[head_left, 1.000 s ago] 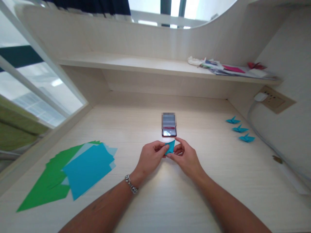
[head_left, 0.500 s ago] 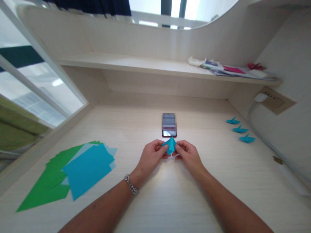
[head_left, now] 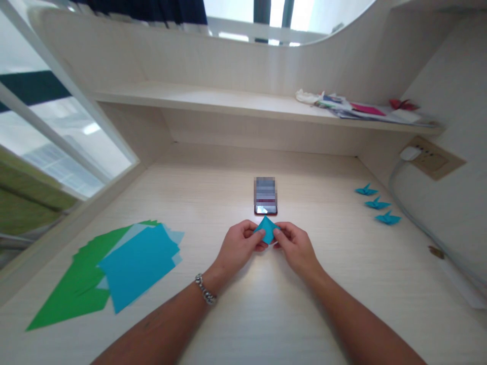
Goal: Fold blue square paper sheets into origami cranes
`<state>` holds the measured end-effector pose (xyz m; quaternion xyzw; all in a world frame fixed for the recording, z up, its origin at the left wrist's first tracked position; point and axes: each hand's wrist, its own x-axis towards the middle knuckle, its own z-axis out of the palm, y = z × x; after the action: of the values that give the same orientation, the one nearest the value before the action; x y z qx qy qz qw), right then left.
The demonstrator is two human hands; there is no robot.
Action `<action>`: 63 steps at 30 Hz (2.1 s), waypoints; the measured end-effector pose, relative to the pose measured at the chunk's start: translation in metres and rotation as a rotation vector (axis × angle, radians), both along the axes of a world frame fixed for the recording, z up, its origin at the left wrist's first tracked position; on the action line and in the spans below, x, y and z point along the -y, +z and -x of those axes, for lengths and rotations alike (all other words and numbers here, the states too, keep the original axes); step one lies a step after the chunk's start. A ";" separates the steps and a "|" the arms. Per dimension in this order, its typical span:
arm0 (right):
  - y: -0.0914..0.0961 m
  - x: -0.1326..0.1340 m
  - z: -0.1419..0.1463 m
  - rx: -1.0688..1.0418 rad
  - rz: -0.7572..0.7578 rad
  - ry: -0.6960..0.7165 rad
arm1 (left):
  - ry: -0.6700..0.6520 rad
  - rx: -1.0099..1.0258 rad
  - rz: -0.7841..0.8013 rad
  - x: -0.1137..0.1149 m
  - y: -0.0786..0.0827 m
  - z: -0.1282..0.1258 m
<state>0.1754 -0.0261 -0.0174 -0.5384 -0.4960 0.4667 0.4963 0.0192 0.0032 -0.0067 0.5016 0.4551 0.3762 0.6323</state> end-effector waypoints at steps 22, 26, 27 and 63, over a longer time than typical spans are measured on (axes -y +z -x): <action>0.001 0.000 0.000 0.057 -0.035 -0.093 | -0.116 0.128 0.074 0.003 -0.001 -0.001; 0.001 0.001 0.000 0.099 -0.054 -0.086 | -0.081 0.139 0.107 0.002 -0.002 -0.002; 0.001 0.001 0.000 0.109 -0.061 -0.087 | -0.073 0.150 0.122 0.002 -0.002 -0.003; 0.005 0.004 0.002 0.133 -0.234 -0.131 | -0.061 0.322 0.201 0.002 0.002 0.001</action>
<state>0.1736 -0.0299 -0.0120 -0.5380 -0.5426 0.3356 0.5509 0.0184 0.0015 -0.0048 0.3828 0.3681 0.3847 0.7550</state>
